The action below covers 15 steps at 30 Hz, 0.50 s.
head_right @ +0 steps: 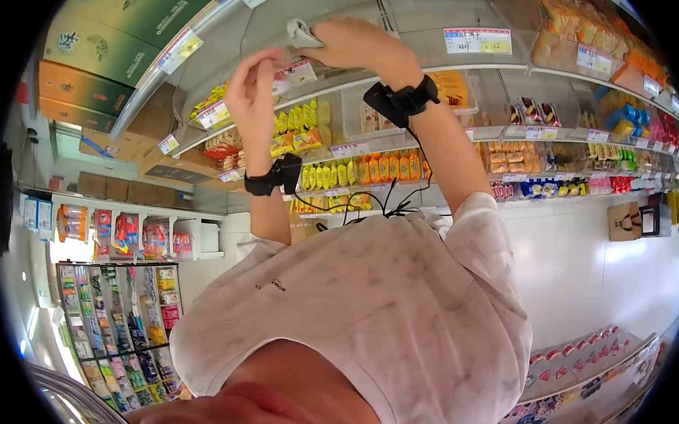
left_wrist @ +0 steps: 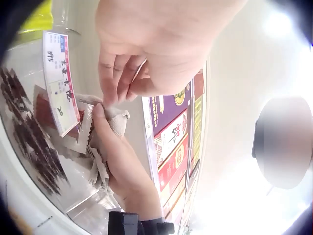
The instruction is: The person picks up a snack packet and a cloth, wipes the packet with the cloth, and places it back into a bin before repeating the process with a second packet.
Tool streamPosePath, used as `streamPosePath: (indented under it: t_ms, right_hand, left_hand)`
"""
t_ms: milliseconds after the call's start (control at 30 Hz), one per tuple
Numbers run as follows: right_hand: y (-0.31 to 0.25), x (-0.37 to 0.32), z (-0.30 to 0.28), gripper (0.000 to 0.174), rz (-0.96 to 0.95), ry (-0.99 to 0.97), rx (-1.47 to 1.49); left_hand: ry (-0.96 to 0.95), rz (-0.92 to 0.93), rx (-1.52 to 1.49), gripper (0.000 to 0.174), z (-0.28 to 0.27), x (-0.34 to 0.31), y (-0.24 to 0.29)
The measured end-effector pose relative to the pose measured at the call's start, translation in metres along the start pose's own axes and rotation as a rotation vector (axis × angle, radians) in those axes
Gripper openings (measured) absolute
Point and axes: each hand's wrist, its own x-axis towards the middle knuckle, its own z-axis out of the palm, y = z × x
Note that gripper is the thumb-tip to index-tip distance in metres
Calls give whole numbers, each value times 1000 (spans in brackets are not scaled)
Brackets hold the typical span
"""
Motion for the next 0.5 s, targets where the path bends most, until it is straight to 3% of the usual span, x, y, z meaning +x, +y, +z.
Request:
streamPosePath:
  t_ms: [67, 167, 267, 367, 467, 500]
  right_hand:
    - [-9, -4, -8, 64, 50, -57, 21]
    - [-6, -6, 1, 72, 20, 43, 3]
    - [-10, 0, -1, 60, 129, -103, -64]
    - [4, 17, 17, 72, 125, -21, 151]
    - [1, 15, 20, 36, 72, 103, 91]
    - [-6, 11, 16, 31, 86, 166, 70]
  left_hand:
    - [15, -77, -32, 17, -3, -12, 2]
    - [31, -132, -25, 17, -10, -30, -4]
    - [-88, -199, -31, 16, -18, -46, -10]
    - [-265, -338, -14, 17, -20, -56, -20]
    - [-447, -476, 25, 20, -17, -68, -40]
    - [-498, -509, 46, 21, -16, -71, -49]
